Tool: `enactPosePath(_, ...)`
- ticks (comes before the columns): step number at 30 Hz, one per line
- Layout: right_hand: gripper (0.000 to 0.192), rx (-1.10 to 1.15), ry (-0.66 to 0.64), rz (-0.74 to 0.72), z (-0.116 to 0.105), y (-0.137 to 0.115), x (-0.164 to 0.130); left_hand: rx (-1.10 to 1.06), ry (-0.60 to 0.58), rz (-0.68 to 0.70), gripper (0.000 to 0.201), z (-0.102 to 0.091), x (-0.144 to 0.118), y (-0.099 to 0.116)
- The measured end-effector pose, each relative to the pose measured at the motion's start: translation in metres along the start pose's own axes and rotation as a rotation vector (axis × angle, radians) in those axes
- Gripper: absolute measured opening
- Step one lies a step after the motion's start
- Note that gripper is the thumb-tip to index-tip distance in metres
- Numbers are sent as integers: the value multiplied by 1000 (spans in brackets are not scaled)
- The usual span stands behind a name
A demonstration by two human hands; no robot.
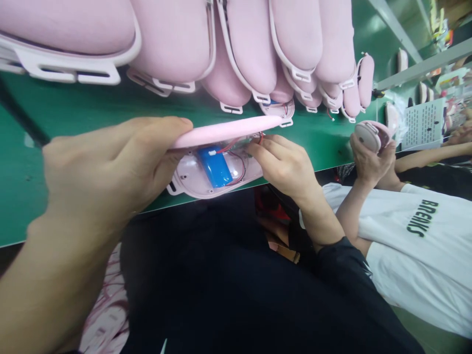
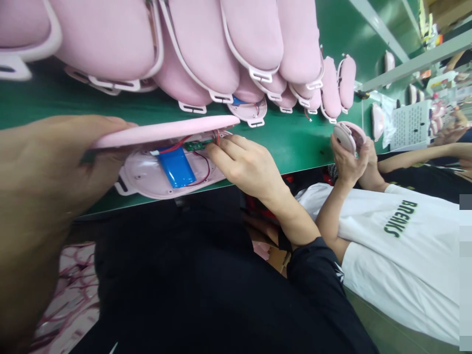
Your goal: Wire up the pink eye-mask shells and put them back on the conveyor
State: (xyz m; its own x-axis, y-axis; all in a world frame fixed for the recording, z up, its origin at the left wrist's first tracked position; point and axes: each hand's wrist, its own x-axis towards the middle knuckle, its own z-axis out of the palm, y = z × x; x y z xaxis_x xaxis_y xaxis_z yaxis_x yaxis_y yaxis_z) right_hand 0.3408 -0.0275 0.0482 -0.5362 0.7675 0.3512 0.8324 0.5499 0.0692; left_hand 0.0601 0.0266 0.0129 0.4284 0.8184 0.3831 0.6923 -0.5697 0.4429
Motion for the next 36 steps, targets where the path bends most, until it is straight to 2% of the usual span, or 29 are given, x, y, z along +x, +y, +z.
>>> enactPosePath(5,25,-121,-79,-3,-13,-10,12,-10,-22,-16,29,-5,-2,4)
enactPosePath(10,30,-133,-241,60,-27,-20,26,-42,43,141,40,-6,-4,-1)
enactPosePath(14,29,-85,-354,103,-30,-20,31,-54,52,163,40,-8,-4,-1)
enactPosePath(16,30,-102,-345,102,-28,-19,28,-56,35,136,38,-10,-3,0)
enactPosePath(20,34,-113,-239,66,-17,-27,8,-64,-1,108,34,-12,-4,0)
enactPosePath(22,41,-85,-196,70,-11,-33,-2,-57,47,156,35,-10,-4,-2)
enactPosePath(25,54,-18,-204,122,-7,-37,-14,-57,147,245,42,-4,-2,-4)
enactPosePath(28,53,70,-168,157,-12,-37,-16,-71,206,299,47,-1,0,-3)
enactPosePath(30,35,109,13,226,-19,-42,-13,-65,233,318,47,1,0,-2)
enactPosePath(32,18,200,177,373,-24,-52,-5,-52,244,339,47,1,1,-1)
enactPosePath(34,24,424,186,577,-23,-64,7,-40,246,354,46,1,1,-1)
enactPosePath(36,34,737,114,796,-17,-73,19,-33,253,354,43,0,2,-1)
